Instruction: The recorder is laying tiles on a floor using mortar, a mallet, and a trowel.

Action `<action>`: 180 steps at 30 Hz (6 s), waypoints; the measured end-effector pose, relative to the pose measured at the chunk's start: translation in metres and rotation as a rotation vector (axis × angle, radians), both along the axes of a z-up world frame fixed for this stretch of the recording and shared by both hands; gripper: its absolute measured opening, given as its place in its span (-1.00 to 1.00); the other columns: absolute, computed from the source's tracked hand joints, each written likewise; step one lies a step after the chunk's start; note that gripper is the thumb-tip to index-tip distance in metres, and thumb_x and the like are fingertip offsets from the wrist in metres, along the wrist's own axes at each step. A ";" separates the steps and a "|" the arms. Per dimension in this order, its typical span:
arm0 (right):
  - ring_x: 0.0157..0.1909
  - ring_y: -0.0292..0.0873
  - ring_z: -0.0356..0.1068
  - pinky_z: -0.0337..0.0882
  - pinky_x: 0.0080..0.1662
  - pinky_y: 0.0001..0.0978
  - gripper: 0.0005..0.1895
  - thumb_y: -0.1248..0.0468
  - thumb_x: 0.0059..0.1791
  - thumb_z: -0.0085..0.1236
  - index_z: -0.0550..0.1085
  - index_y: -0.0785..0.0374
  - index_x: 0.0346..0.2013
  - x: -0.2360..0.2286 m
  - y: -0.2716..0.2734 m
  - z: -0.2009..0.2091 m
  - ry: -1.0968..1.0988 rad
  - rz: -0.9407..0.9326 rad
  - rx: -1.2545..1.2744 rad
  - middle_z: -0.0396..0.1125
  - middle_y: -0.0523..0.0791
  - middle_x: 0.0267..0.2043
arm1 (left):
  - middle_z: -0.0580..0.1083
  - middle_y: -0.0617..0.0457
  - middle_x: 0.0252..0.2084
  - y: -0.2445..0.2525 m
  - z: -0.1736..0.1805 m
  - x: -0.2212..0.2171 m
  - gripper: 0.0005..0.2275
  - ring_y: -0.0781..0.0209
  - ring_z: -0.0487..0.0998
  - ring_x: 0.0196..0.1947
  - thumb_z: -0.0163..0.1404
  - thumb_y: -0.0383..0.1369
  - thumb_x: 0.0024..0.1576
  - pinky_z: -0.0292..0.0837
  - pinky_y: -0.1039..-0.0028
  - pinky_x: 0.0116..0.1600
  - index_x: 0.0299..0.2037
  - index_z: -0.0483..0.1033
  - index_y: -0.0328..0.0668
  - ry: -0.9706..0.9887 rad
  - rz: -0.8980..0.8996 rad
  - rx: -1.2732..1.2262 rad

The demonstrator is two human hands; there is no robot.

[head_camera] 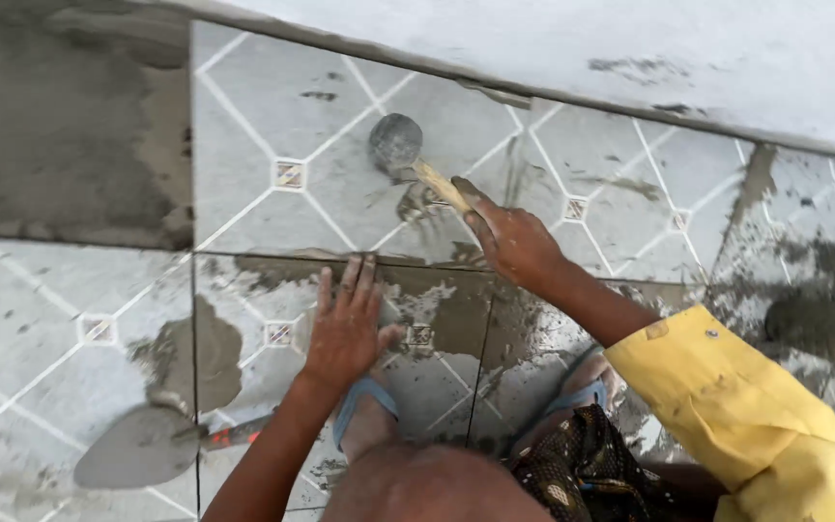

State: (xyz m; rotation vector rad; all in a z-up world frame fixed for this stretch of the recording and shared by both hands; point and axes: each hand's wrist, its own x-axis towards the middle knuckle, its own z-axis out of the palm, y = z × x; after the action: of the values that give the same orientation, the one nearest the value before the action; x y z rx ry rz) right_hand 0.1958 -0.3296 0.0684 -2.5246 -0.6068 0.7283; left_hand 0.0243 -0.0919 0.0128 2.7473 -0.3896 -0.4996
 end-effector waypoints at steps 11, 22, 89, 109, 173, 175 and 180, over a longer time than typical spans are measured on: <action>-0.35 0.24 0.45 0.43 -0.24 0.12 -0.45 0.10 0.18 -0.20 0.11 0.21 0.45 0.005 -0.083 -0.008 -0.005 0.000 -0.006 0.46 0.20 -0.27 | -0.04 -0.14 0.54 -0.125 -0.018 0.019 -0.19 -0.04 -0.20 0.54 -0.40 0.27 0.16 -0.43 -0.06 0.50 0.43 0.17 -0.22 -0.011 -0.289 0.083; -0.04 0.15 0.45 0.44 0.02 0.02 -0.54 0.18 0.14 -0.15 0.31 0.20 0.33 -0.014 -0.128 -0.064 -0.204 0.276 -0.090 0.21 0.13 0.35 | 0.07 -0.04 0.52 -0.150 -0.025 0.044 -0.29 0.04 -0.14 0.55 -0.35 0.25 0.19 -0.40 -0.11 0.53 0.36 0.28 -0.09 -0.095 -0.449 0.102; -0.38 0.19 0.42 0.41 -0.26 0.07 -0.55 0.23 0.11 -0.02 0.24 0.26 0.28 -0.013 0.070 -0.003 -0.132 0.234 0.158 0.43 0.13 -0.36 | 0.00 -0.19 0.55 0.081 -0.001 -0.013 -0.16 -0.08 -0.07 0.54 -0.10 0.17 0.13 -0.32 -0.15 0.50 0.47 0.04 -0.35 -0.058 0.598 0.278; -0.44 -0.03 0.46 0.50 -0.47 -0.15 -0.45 -0.03 0.09 -0.17 0.23 -0.04 0.38 -0.068 -0.035 -0.014 0.076 0.680 -0.201 0.41 0.15 -0.12 | -0.14 -0.03 0.59 0.113 0.006 -0.016 -0.33 0.03 -0.23 0.57 -0.28 0.13 0.21 -0.37 -0.19 0.51 0.43 0.12 -0.09 0.136 0.096 0.292; -0.47 -0.20 0.32 0.37 -0.41 -0.27 -0.43 0.13 0.17 -0.27 0.16 0.29 0.46 -0.173 -0.312 -0.017 0.234 -0.818 0.373 0.34 -0.07 -0.46 | -0.04 -0.17 0.55 -0.171 0.013 0.060 -0.21 -0.15 -0.18 0.53 -0.38 0.30 0.17 -0.36 -0.17 0.47 0.43 0.10 -0.17 0.140 -0.728 0.475; -0.48 -0.20 0.33 0.37 -0.44 -0.26 -0.44 0.15 0.17 -0.27 0.16 0.31 0.44 -0.165 -0.314 -0.024 0.171 -0.704 0.368 0.33 -0.08 -0.46 | 0.01 -0.14 0.52 -0.168 0.008 0.060 -0.20 -0.12 -0.14 0.52 -0.32 0.29 0.13 -0.36 -0.14 0.48 0.42 0.13 -0.18 0.091 -0.691 0.406; -0.55 -0.16 0.35 0.37 -0.46 -0.20 -0.47 0.19 0.15 -0.22 0.18 0.28 0.42 -0.161 -0.310 -0.014 0.236 -0.720 0.343 0.33 -0.07 -0.54 | 0.04 -0.17 0.50 -0.173 0.017 0.058 -0.21 -0.13 -0.12 0.52 -0.30 0.27 0.15 -0.37 -0.12 0.48 0.40 0.13 -0.22 0.107 -0.710 0.387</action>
State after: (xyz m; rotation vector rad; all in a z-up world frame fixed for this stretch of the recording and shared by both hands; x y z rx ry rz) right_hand 0.0347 -0.6401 0.0543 -2.0694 0.2444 0.5680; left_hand 0.0823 -0.2653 0.0302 2.8524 -1.3844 -0.9701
